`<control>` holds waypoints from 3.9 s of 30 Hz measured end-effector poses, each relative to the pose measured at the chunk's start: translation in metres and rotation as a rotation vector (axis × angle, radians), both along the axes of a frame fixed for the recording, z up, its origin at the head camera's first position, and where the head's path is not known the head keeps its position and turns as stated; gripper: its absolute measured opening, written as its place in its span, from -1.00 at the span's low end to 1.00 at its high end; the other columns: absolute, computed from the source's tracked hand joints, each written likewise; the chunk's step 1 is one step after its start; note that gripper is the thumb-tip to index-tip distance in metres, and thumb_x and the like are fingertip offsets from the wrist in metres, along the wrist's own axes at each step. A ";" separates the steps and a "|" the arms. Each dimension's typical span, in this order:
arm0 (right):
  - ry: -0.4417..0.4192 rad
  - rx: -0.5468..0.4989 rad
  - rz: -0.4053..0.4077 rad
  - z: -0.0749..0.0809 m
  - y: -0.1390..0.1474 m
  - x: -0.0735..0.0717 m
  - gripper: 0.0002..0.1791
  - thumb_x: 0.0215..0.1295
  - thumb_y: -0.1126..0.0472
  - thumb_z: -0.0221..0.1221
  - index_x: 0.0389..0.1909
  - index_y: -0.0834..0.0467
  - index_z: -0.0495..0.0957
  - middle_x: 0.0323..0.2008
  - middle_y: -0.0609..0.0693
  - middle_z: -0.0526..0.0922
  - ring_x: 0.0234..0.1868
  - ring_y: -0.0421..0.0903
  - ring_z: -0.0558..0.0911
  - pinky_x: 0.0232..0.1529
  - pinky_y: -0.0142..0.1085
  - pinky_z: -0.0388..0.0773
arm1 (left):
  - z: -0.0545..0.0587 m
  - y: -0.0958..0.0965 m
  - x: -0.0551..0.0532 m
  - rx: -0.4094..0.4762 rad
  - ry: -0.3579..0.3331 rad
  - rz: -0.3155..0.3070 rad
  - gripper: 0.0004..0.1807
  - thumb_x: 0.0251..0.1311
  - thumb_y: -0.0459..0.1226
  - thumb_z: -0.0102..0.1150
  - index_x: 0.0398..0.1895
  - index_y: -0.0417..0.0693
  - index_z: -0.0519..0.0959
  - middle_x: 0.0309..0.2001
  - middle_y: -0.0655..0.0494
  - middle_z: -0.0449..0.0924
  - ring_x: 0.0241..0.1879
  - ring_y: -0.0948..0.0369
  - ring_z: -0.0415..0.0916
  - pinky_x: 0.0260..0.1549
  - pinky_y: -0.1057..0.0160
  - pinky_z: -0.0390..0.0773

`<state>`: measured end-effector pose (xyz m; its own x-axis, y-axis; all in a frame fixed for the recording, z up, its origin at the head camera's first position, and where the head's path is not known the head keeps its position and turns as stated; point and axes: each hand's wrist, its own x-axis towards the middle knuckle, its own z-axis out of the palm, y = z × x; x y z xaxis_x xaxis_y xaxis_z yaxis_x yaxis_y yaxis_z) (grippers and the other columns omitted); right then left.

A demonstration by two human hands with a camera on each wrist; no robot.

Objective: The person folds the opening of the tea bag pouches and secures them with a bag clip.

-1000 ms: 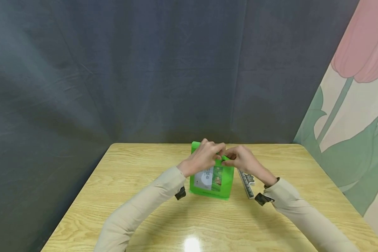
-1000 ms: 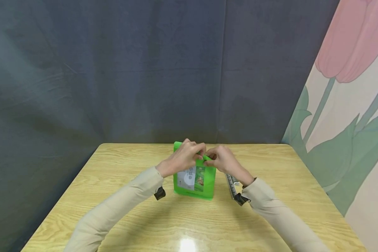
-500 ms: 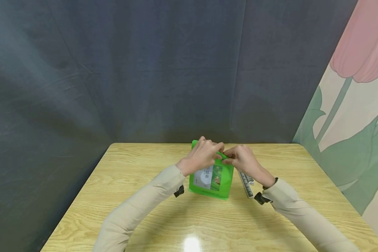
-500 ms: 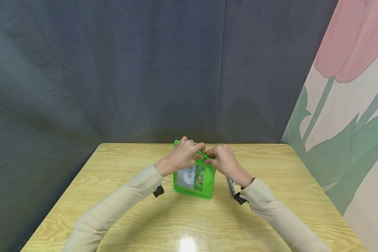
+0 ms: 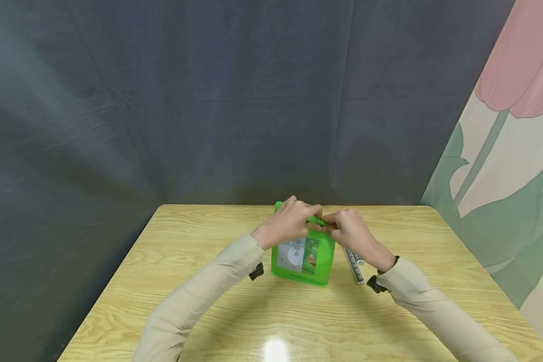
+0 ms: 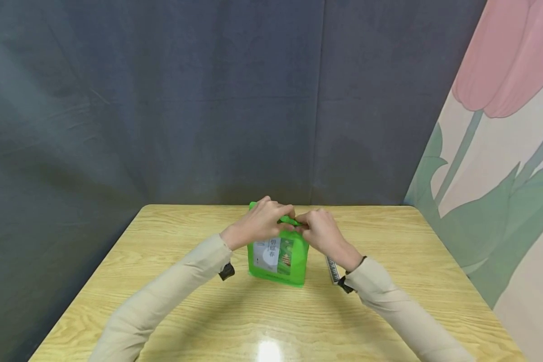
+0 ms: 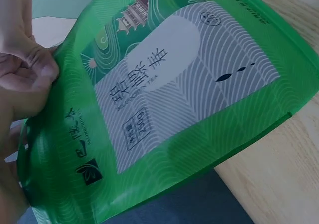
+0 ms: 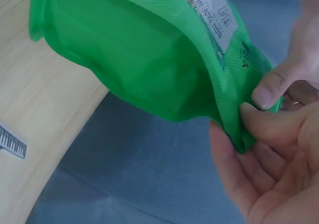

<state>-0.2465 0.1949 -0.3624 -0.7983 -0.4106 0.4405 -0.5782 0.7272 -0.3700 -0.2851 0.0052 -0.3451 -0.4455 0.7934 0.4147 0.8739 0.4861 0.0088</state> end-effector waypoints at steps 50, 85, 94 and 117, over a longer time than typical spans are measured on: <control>0.631 0.295 -0.152 -0.037 -0.022 0.019 -0.78 0.10 0.43 0.37 -0.34 0.37 0.50 -0.65 0.04 0.48 -0.79 -0.14 0.38 -0.86 -0.35 0.20 | 0.006 -0.003 -0.004 0.063 -0.251 -0.048 -0.88 0.18 -0.32 0.40 -0.28 0.00 0.63 -0.34 0.20 0.69 -0.50 0.38 0.49 -0.47 0.48 0.43; -0.161 -0.098 0.057 -0.002 0.001 0.003 -0.83 0.21 0.29 0.37 -0.17 0.20 0.73 -0.38 -0.04 0.74 -0.42 -0.21 0.67 -0.41 -0.30 0.59 | 0.008 -0.002 -0.004 0.140 -0.380 0.007 -0.94 0.08 -0.39 0.45 -0.39 -0.05 0.80 -0.38 0.17 0.75 -0.48 0.40 0.59 -0.37 0.49 0.52; -0.169 -0.132 0.071 -0.008 0.002 -0.001 -0.87 0.16 0.33 0.39 -0.26 0.18 0.73 -0.44 -0.07 0.72 -0.46 -0.20 0.64 -0.44 -0.32 0.54 | 0.007 -0.002 -0.002 0.124 -0.340 0.003 -0.93 0.06 -0.36 0.47 -0.36 -0.05 0.78 -0.37 0.17 0.74 -0.44 0.37 0.62 -0.36 0.50 0.52; 0.112 -0.096 -0.023 -0.016 -0.010 -0.001 -0.80 -0.06 0.44 0.48 -0.41 0.21 0.69 -0.54 -0.03 0.70 -0.61 -0.32 0.49 -0.55 -0.37 0.45 | 0.010 -0.002 0.003 0.064 -0.245 -0.020 -0.96 0.19 -0.30 0.38 -0.34 -0.05 0.77 -0.39 0.15 0.73 -0.67 0.43 0.34 -0.58 0.53 0.38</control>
